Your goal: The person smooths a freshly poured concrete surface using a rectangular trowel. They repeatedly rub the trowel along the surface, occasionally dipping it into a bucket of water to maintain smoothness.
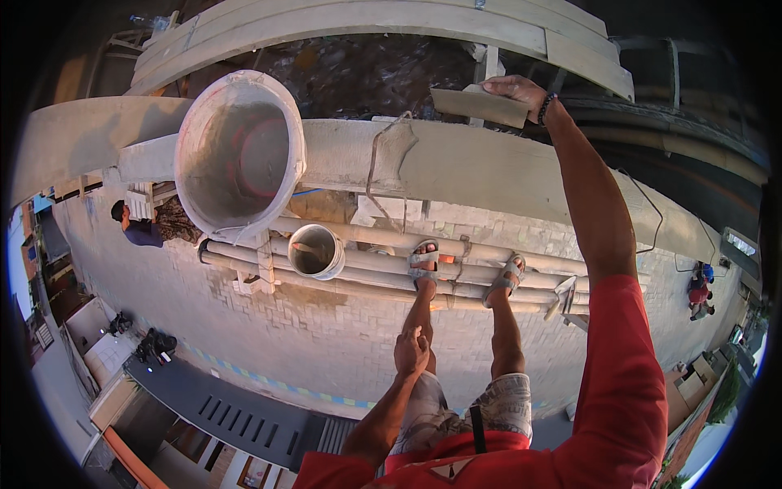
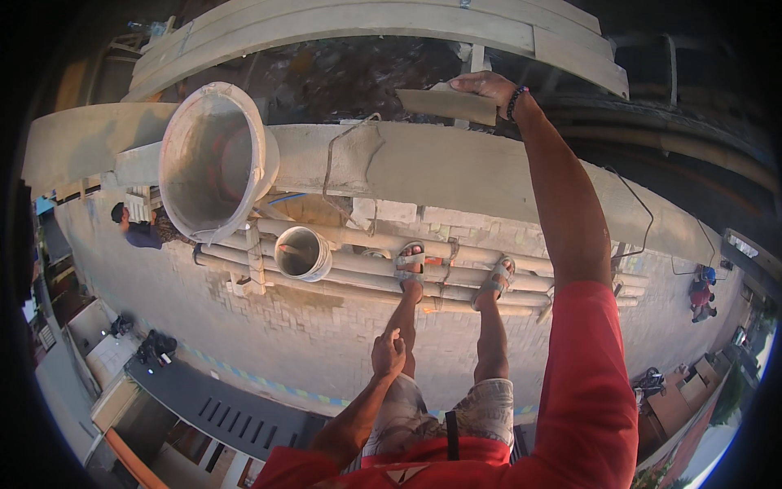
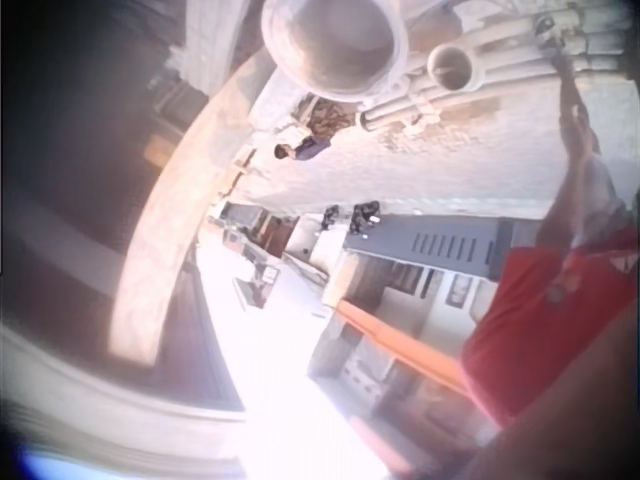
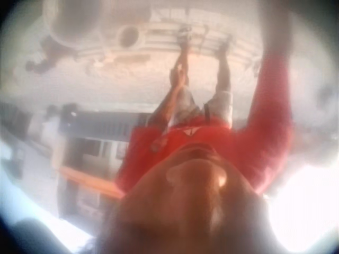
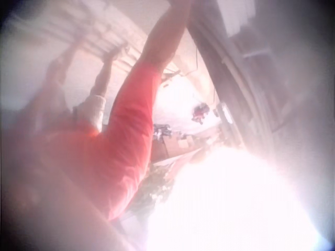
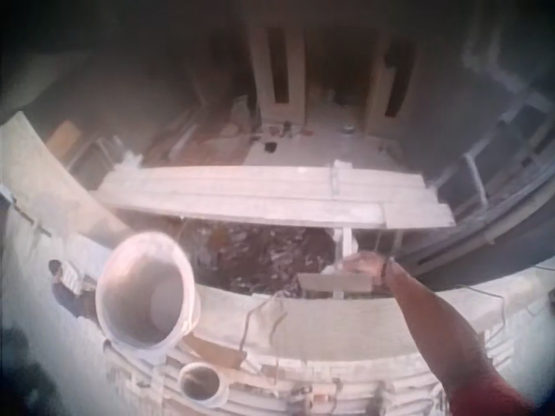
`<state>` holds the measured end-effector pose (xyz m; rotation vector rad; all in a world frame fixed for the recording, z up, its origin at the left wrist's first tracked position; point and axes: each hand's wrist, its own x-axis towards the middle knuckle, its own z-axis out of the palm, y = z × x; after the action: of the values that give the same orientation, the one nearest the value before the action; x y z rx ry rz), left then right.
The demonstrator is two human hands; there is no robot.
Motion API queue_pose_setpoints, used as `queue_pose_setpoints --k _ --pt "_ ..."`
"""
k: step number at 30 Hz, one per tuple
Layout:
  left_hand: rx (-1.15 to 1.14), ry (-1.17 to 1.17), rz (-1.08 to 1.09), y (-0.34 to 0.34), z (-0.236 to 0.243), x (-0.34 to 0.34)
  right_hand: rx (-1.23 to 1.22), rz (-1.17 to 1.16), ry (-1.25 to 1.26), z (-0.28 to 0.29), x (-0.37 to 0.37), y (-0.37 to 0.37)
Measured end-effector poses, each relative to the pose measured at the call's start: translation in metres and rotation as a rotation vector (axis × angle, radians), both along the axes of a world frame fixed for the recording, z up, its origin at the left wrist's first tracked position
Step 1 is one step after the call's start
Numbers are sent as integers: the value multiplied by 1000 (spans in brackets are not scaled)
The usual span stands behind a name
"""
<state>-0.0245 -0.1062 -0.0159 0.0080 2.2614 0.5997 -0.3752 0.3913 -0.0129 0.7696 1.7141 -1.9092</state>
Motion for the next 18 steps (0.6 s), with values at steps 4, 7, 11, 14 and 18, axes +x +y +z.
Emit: queue_pose_setpoints --k 4,7,11,14,18 --pt "-19 31 -9 6 -1 13 -84 11 -22 -17 7 -8" --pt "-34 23 -1 6 1 18 -73 -19 -23 -11 13 -17" --pt "-23 38 -11 10 1 20 -50 67 95 -8 16 -9" --pt "-13 60 -23 12 0 19 -43 77 112 -3 18 -5" --pt "-10 53 -6 12 -2 21 -62 66 139 12 25 -5"
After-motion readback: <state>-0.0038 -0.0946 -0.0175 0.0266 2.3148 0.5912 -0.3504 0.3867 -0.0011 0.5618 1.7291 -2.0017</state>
